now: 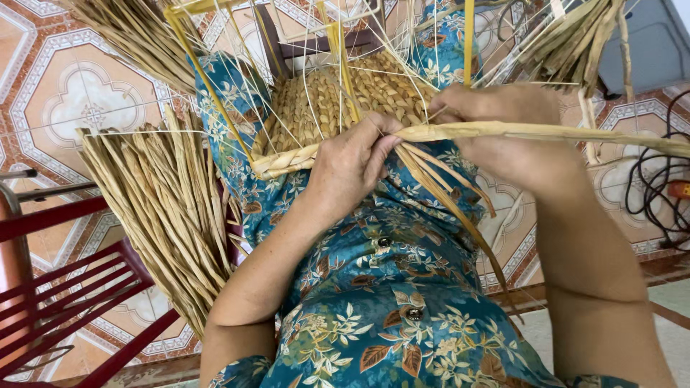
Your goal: The person weaves a basket by hand, interlacing thin dried plant strips through a pre-formed frame. They repeatedly pull and tighten the strips to build up the basket wall.
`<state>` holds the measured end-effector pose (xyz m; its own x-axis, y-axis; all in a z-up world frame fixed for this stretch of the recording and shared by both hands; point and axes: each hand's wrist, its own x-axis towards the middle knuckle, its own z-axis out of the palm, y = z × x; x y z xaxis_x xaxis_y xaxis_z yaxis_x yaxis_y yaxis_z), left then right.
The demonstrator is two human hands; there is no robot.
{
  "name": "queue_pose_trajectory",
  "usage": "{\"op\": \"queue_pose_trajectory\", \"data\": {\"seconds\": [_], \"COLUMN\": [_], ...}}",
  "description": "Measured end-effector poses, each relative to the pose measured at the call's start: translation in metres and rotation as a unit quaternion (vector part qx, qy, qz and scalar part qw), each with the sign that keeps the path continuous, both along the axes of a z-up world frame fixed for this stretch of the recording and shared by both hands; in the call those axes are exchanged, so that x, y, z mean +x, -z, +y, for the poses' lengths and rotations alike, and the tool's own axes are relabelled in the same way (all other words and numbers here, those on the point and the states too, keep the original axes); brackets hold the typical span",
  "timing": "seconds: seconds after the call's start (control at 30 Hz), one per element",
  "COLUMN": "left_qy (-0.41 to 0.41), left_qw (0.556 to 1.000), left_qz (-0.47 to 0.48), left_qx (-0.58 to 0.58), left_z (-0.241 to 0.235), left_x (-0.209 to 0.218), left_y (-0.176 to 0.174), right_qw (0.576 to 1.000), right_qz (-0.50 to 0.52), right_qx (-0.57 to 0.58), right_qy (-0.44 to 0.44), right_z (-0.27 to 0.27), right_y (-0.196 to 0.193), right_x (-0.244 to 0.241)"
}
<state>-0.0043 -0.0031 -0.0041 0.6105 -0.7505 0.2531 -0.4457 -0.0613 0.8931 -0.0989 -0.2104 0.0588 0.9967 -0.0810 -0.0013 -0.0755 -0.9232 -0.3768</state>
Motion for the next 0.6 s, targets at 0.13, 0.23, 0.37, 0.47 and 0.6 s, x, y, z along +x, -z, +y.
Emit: {"op": "queue_pose_trajectory", "data": {"seconds": [0.13, 0.23, 0.37, 0.47, 0.6], "left_qy": [-0.001, -0.005, 0.017, 0.028, -0.017], "left_qw": [1.0, 1.0, 1.0, 0.998, 0.996], "left_qz": [0.001, 0.02, -0.007, -0.017, -0.079], "left_qx": [-0.007, 0.004, 0.016, 0.049, 0.024], "left_z": [0.0, -0.001, -0.002, -0.002, -0.004], "left_x": [0.0, 0.001, 0.006, 0.007, 0.006], "left_y": [-0.001, -0.001, 0.0, 0.003, 0.005], "right_qw": [0.995, 0.992, 0.959, 0.958, 0.955], "right_qz": [0.025, -0.028, -0.204, -0.255, -0.234], "right_qx": [-0.086, -0.099, -0.106, 0.056, 0.182], "right_qy": [-0.049, -0.072, -0.168, -0.119, 0.024], "right_z": [-0.007, -0.005, 0.001, 0.007, 0.024], "right_y": [-0.008, 0.001, 0.018, 0.023, 0.019], "right_x": [0.011, 0.017, 0.015, 0.006, -0.019]}}
